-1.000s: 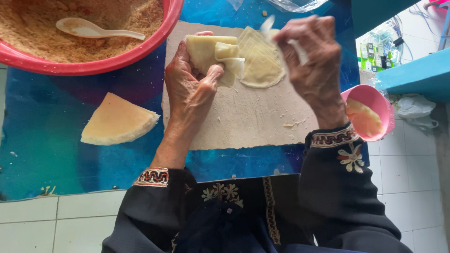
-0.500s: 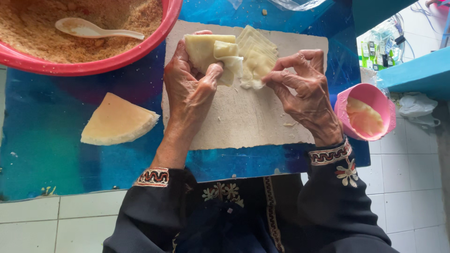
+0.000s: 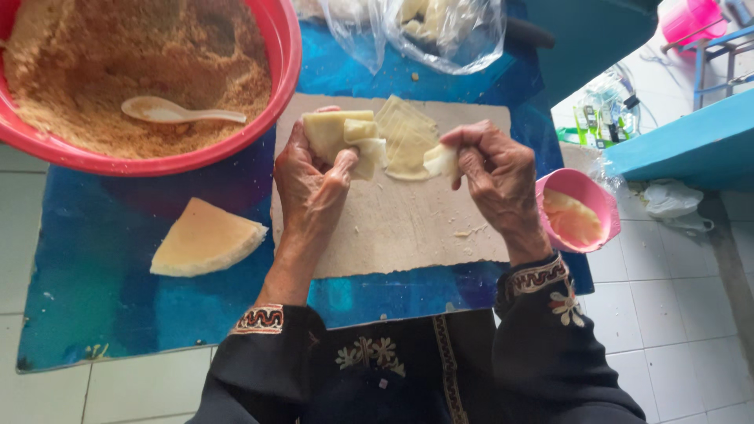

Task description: The person cuts thin slices from a flat sheet of dough with a knife, then folds each slice by hand into a pleated stack and arranges the folded pieces in rows on a board, occasionally dipping fingers into a pink bowl of liquid.

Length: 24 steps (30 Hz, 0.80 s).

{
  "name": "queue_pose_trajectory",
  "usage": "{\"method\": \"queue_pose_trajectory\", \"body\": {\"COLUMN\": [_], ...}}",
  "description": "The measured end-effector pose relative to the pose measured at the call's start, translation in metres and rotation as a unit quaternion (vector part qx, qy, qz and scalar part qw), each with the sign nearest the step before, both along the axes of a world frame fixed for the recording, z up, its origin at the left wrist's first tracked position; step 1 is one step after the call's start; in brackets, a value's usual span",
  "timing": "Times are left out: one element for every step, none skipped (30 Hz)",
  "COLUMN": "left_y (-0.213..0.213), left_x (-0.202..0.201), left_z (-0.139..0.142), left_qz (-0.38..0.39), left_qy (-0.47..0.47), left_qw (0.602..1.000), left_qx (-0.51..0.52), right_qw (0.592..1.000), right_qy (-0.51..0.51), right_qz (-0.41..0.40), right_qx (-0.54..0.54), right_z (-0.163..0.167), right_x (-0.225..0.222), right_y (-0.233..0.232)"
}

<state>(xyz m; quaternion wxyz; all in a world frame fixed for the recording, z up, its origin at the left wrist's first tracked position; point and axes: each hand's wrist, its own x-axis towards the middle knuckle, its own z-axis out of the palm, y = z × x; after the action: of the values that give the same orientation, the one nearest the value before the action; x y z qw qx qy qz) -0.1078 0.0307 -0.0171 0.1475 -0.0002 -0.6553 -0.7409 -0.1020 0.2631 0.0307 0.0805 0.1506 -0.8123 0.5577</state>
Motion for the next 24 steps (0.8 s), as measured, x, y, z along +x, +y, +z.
{"method": "queue_pose_trajectory", "body": {"left_y": [0.000, 0.000, 0.001, 0.000, 0.000, 0.000, 0.000, 0.000, 0.000, 0.000, 0.000, 0.000, 0.000, 0.000, 0.000, -0.001, -0.001, -0.001, -0.001, -0.002, 0.000, 0.001, 0.001, 0.000], "left_x": [-0.001, -0.001, -0.001, -0.001, 0.000, 0.000, 0.000, 0.000, 0.000, 0.000, 0.000, 0.000, 0.001, 0.001, 0.001, 0.001, 0.002, 0.002, 0.001, 0.002, 0.003, 0.004, 0.004, 0.001], "left_z": [0.000, 0.000, 0.000, 0.001, 0.001, 0.002, 0.002, 0.003, 0.004, 0.004, 0.005, 0.005, 0.006, 0.007, 0.008, 0.008, 0.009, 0.010, 0.012, 0.012, 0.012, 0.013, 0.013, 0.013], "left_qz": [0.000, -0.001, -0.001, -0.003, -0.004, -0.004, -0.003, -0.001, 0.001, 0.001, 0.001, 0.001, 0.006, 0.010, 0.014, 0.012, 0.009, 0.006, 0.007, 0.005, -0.001, 0.003, 0.008, 0.022], "left_qy": [0.001, 0.001, 0.001, -0.004, -0.009, -0.015, -0.019, -0.024, -0.029, -0.027, -0.026, -0.025, -0.023, -0.020, -0.016, -0.028, -0.040, -0.051, -0.036, -0.025, -0.014, -0.018, -0.020, -0.017], "left_qw": [1.000, 1.000, 1.000, 1.000, 1.000, 1.000, 1.000, 1.000, 1.000, 1.000, 1.000, 1.000, 1.000, 0.999, 0.999, 0.999, 0.999, 0.998, 0.999, 1.000, 1.000, 1.000, 0.999, 0.999], "left_qx": [0.002, 0.004, 0.006, 0.006, 0.006, 0.006, 0.006, 0.006, 0.005, 0.002, 0.000, -0.003, -0.013, -0.023, -0.032, -0.029, -0.025, -0.022, -0.013, -0.004, 0.005, -0.012, -0.030, -0.044], "right_qw": [1.000, 1.000, 0.999, 0.998, 0.995, 0.986, 0.972, 0.981, 0.987, 0.990, 0.985, 0.978, 0.968, 0.954, 0.937, 0.917, 0.893, 0.879, 0.857, 0.835, 0.796, 0.743, 0.808, 0.862], "right_qy": [0.005, 0.012, 0.019, 0.026, 0.072, 0.118, 0.162, 0.153, 0.143, 0.132, 0.154, 0.175, 0.197, 0.251, 0.304, 0.356, 0.407, 0.446, 0.486, 0.501, 0.505, 0.498, 0.456, 0.416], "right_qz": [0.017, 0.027, 0.036, 0.046, 0.017, -0.012, -0.040, -0.042, -0.042, -0.042, -0.078, -0.114, -0.149, -0.151, -0.154, -0.156, -0.159, -0.164, -0.169, -0.175, -0.180, -0.180, -0.164, -0.138], "right_qx": [-0.008, 0.003, 0.013, 0.024, 0.071, 0.117, 0.162, 0.109, 0.054, 0.000, -0.012, -0.025, -0.038, -0.056, -0.074, -0.091, -0.108, -0.048, 0.010, 0.146, 0.282, 0.410, 0.335, 0.254], "right_z": [0.003, 0.007, 0.012, 0.017, 0.022, 0.027, 0.032, 0.036, 0.040, 0.043, 0.045, 0.046, 0.047, 0.048, 0.050, 0.053, 0.057, 0.062, 0.066, 0.073, 0.079, 0.079, 0.076, 0.075], "right_x": [0.003, 0.005, 0.008, 0.010, 0.012, 0.014, 0.014, 0.014, 0.015, 0.016, 0.019, 0.023, 0.026, 0.024, 0.020, 0.014, 0.007, -0.008, -0.020, -0.050, -0.076, -0.087, -0.089, -0.089], "right_y": [-0.002, -0.004, -0.007, -0.011, -0.015, -0.019, -0.023, -0.025, -0.026, -0.027, -0.026, -0.025, -0.025, -0.026, -0.029, -0.032, -0.036, -0.040, -0.043, -0.048, -0.049, -0.048, -0.040, -0.030]}}
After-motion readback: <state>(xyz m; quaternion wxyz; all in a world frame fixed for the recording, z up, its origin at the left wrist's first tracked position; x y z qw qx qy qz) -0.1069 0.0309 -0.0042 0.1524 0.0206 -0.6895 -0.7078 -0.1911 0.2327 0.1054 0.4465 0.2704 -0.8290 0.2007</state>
